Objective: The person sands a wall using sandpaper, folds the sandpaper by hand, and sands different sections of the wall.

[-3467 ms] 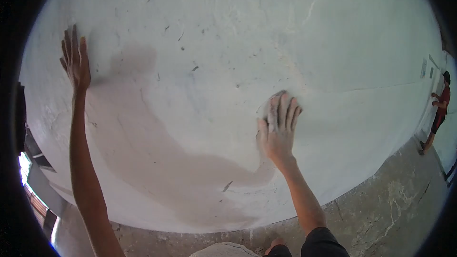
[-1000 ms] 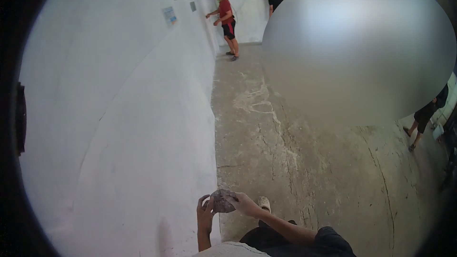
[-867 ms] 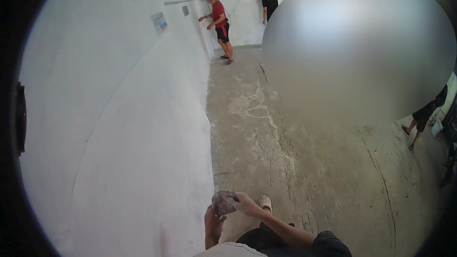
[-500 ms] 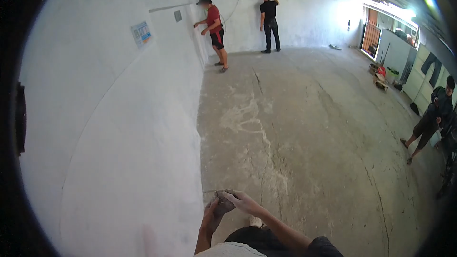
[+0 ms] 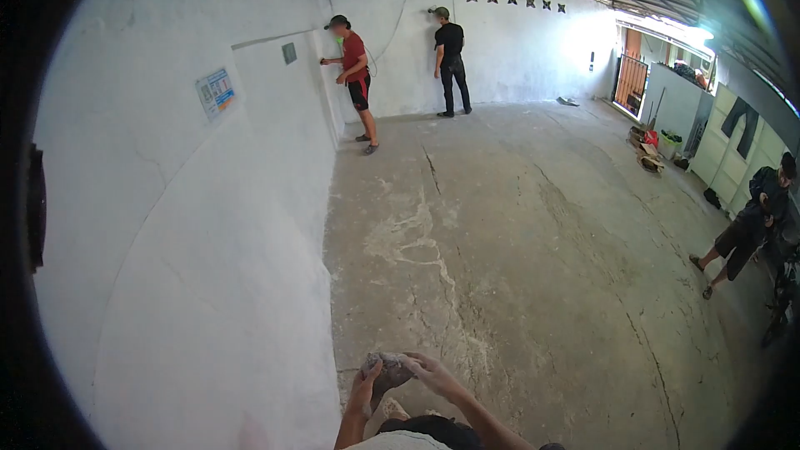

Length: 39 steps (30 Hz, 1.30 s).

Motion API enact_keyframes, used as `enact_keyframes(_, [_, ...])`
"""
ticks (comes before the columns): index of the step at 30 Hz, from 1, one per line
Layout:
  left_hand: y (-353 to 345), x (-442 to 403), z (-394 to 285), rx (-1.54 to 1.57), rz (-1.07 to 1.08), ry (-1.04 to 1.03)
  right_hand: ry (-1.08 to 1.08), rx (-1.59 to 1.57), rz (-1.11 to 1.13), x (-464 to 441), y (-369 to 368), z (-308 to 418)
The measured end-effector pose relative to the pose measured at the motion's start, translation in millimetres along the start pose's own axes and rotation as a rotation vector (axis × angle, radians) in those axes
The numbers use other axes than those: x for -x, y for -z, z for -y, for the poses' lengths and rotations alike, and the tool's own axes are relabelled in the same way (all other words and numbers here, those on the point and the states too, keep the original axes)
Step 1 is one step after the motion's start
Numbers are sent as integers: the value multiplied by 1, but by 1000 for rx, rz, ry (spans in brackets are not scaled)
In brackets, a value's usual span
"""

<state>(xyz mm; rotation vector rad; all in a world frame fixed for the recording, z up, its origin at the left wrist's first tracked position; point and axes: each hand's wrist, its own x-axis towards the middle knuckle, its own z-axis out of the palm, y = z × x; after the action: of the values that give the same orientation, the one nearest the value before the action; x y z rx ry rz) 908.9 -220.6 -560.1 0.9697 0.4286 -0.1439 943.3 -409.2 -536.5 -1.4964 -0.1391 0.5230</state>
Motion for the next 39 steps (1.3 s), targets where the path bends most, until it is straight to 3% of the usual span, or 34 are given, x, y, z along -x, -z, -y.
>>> enact_keyframes(3, [-14, -14, -1, 81, 113, 0, -40, -54, 7, -14, 1, -12])
enact_keyframes(11, [-45, -41, -26, -158, 111, -16, -44, -229, -184, -44, 35, -24])
enact_keyframes(17, [-19, -83, -48, -165, 85, -25, -115, -146, -185, -84, 23, 18])
enact_keyframes(24, [4, -124, -88, -51, 126, -62, 42, -47, -246, -160, -12, 7])
enact_keyframes(27, [20, -147, -100, 94, 157, 47, 68, 89, -313, -182, -21, 12])
enact_keyframes(32, [58, -188, -97, -39, 50, -142, 85, 207, -314, -220, -42, 17])
enact_keyframes(34, [58, -191, -110, -14, 17, -153, 172, 250, -304, -234, -50, 23])
enact_keyframes(39, [62, -215, -133, -1, 16, -135, 162, 225, -295, -262, -57, 35])
